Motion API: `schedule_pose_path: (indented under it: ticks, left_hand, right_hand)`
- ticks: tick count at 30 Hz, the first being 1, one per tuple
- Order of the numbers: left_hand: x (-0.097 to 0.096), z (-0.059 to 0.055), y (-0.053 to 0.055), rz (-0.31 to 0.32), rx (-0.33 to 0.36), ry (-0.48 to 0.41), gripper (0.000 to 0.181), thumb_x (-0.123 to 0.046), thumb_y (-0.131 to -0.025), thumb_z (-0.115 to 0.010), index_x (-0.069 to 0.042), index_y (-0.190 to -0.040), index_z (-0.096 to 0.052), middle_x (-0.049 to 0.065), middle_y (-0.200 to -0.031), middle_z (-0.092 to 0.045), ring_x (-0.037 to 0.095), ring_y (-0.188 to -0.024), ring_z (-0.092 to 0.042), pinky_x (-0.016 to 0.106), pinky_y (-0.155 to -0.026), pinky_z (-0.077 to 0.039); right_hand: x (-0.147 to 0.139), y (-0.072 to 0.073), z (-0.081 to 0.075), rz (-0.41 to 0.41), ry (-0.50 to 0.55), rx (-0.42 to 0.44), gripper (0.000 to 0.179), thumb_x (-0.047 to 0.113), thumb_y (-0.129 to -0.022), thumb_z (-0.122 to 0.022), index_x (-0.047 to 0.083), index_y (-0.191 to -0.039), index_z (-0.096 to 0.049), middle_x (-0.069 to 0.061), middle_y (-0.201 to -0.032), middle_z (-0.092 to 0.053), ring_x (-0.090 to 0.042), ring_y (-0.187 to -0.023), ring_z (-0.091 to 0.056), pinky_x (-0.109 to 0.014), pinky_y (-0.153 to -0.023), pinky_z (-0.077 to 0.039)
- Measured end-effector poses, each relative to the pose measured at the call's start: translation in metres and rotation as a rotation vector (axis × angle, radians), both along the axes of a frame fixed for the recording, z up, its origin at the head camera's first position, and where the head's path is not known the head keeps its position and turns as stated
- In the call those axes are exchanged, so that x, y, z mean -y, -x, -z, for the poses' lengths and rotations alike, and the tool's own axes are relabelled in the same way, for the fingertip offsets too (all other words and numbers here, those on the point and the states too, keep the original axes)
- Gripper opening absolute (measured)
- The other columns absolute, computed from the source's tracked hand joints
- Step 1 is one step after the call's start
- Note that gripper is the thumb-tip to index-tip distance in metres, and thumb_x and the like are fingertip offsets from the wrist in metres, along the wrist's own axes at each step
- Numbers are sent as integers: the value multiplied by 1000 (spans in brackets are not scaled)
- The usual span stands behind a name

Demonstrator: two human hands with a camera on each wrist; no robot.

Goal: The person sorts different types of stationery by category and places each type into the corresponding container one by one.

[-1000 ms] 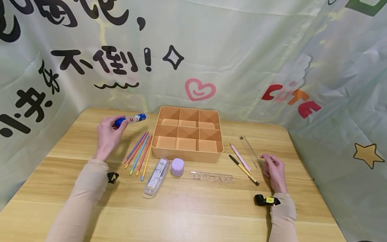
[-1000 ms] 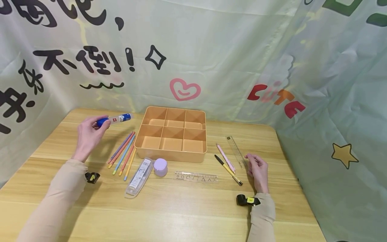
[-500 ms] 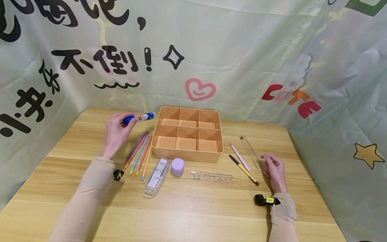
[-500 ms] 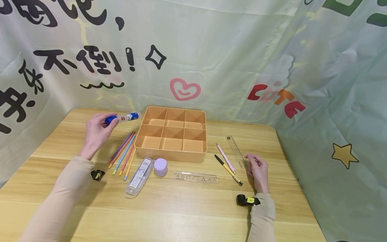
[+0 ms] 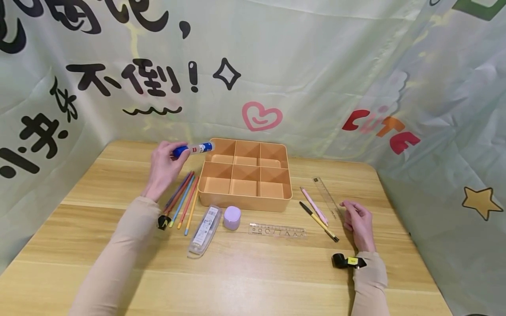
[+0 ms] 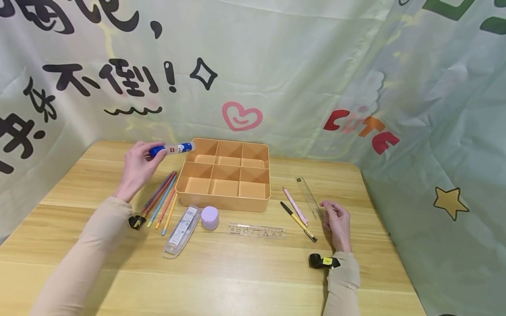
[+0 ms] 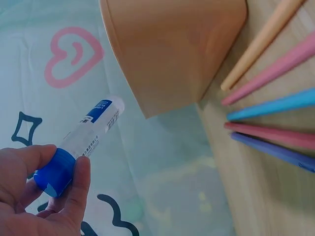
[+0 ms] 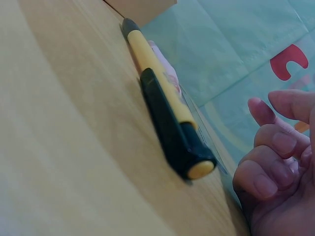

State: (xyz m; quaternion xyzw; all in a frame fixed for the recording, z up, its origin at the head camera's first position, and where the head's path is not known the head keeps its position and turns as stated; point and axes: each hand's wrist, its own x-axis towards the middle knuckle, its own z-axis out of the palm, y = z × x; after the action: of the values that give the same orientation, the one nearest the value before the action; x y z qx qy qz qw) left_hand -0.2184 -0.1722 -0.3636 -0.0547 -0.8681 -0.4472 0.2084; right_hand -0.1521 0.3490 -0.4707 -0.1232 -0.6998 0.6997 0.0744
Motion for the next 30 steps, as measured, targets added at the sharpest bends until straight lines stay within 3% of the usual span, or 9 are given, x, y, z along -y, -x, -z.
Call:
schedule_pose_path:
  ticks: [14, 24, 30]
  left_hand:
    - [-12, 4, 6, 31, 7, 48, 31, -11, -98, -65, 5, -125, -67, 24, -105, -58, 29, -91, -57, 9, -70, -42]
    - [-17, 7, 13, 42, 5, 89, 31, -9, -97, -66, 6, -123, -67, 23, -100, -57, 31, -87, -52, 28, -74, -40]
    - [-20, 9, 16, 53, 1, 124, 30, -9, -96, -66, 7, -122, -68, 25, -103, -59, 34, -89, -53, 33, -77, -39]
  right_hand:
    - [0, -1, -1, 0, 2, 8, 19, 29, -101, -63, 16, -90, -71, 9, -54, -37, -3, -44, -32, -20, -40, -29]
    - [-1, 0, 1, 3, 10, -3, 19, 29, -100, -63, 18, -88, -71, 10, -52, -37, -1, -43, -32, -20, -39, -28]
    - [0, 0, 0, 2, 16, -5, 19, 28, -100, -63, 17, -88, -71, 10, -52, -37, -1, -43, -31, -19, -39, -28]
